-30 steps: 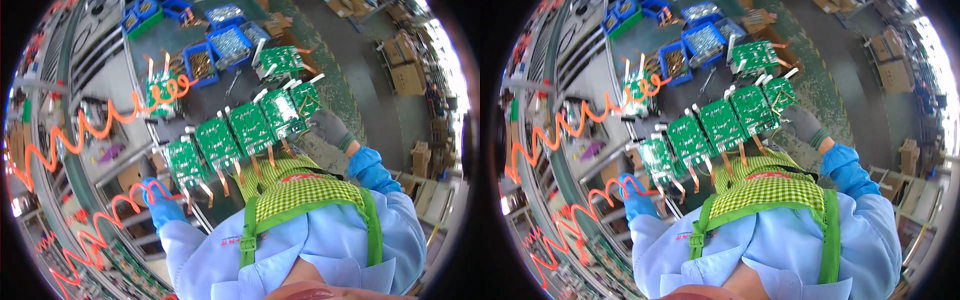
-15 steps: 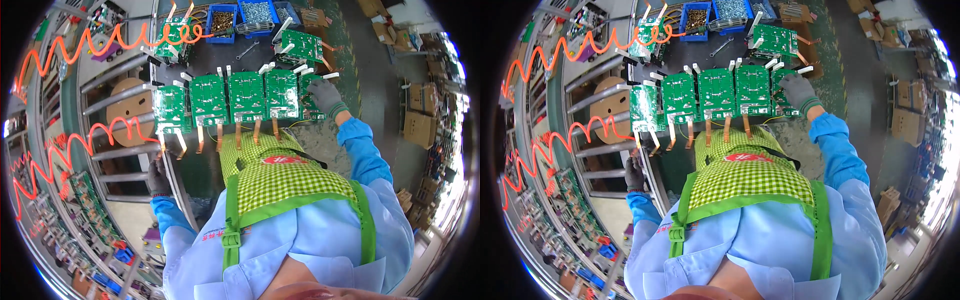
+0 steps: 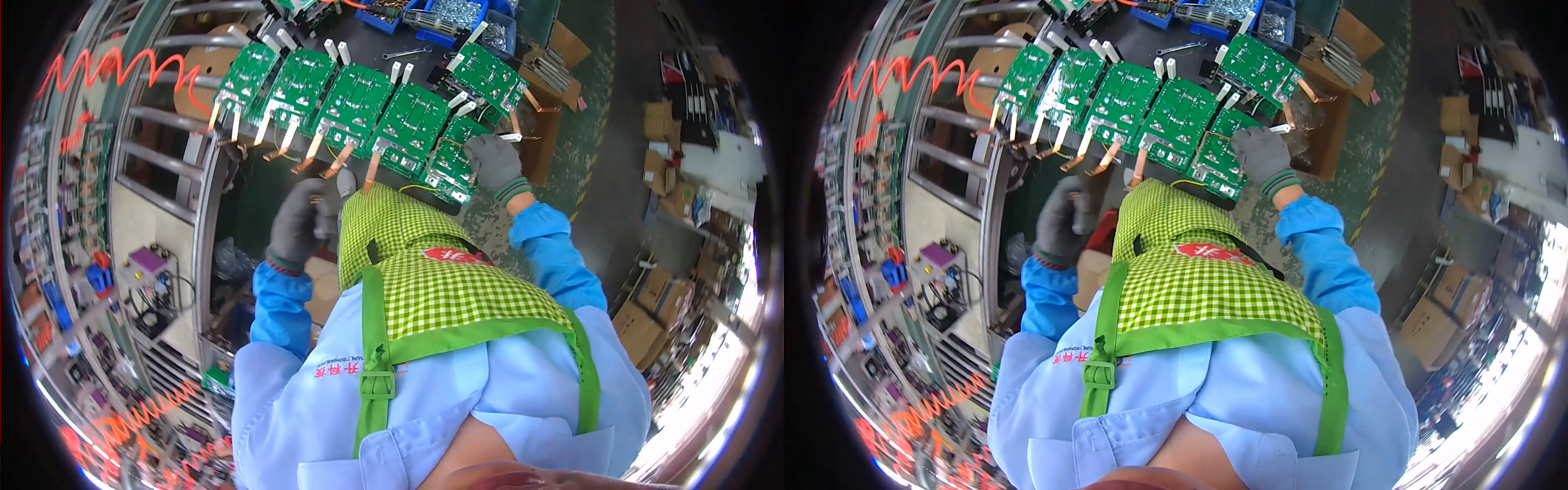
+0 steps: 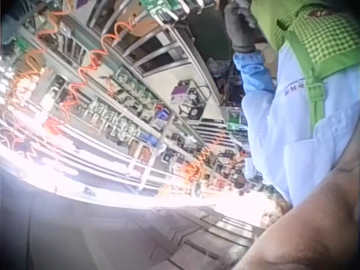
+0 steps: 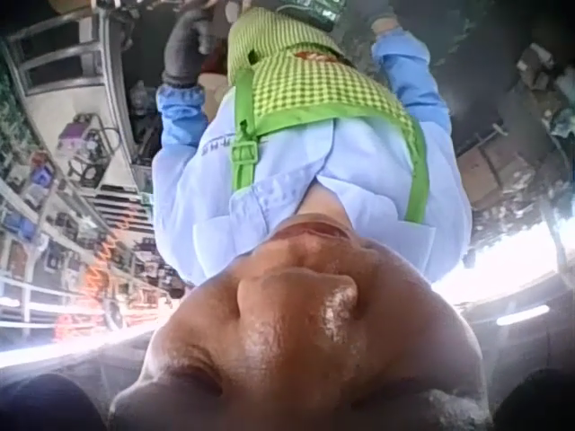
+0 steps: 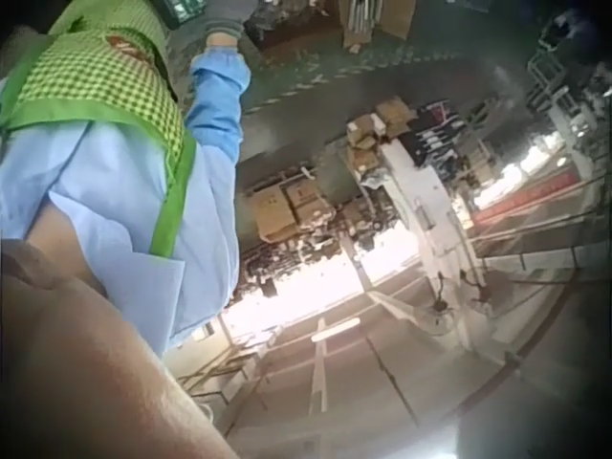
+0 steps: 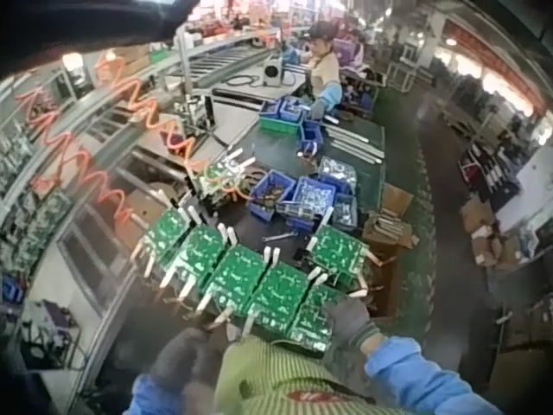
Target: Assembling electronic components on PCB units and securing them with an electric screwdriver on a factory assembly line.
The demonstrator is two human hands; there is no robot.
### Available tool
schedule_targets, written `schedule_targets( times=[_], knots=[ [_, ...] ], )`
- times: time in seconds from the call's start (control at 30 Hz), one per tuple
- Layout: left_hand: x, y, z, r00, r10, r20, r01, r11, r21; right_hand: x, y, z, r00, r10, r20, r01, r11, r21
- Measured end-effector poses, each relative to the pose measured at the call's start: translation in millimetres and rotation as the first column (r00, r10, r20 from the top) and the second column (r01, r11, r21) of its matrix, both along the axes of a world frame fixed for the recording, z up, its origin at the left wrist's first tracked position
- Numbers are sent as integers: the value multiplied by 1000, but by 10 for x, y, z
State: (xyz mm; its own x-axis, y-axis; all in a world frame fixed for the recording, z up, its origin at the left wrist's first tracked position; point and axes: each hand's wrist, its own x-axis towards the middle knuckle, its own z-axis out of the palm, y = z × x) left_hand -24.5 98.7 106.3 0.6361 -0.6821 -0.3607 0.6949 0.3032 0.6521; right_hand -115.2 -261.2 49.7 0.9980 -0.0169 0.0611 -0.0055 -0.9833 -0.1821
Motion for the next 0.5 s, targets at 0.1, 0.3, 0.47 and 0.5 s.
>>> schedule_targets(
  times=[0.1, 0.3, 0.47, 0.5],
  knots=[
    [-533, -613, -96, 934, -94, -345, 97, 995, -8, -54, 6, -73, 999, -9, 50, 7, 999, 47],
    [-842, -1150, -353, 836, -81, -542, 84, 996, -20, -25, 64, 37, 963, -142, 231, 82, 965, 250],
    [-829, -1107, -632, 868, -1, -497, -2, 1000, -5, -59, 140, 284, 968, -247, 52, 180, 820, 543],
    [-817, -1084, -705, 896, -25, -444, -20, 995, -96, -79, 159, 345, 971, -232, 55, 161, 807, 569]
  ],
)
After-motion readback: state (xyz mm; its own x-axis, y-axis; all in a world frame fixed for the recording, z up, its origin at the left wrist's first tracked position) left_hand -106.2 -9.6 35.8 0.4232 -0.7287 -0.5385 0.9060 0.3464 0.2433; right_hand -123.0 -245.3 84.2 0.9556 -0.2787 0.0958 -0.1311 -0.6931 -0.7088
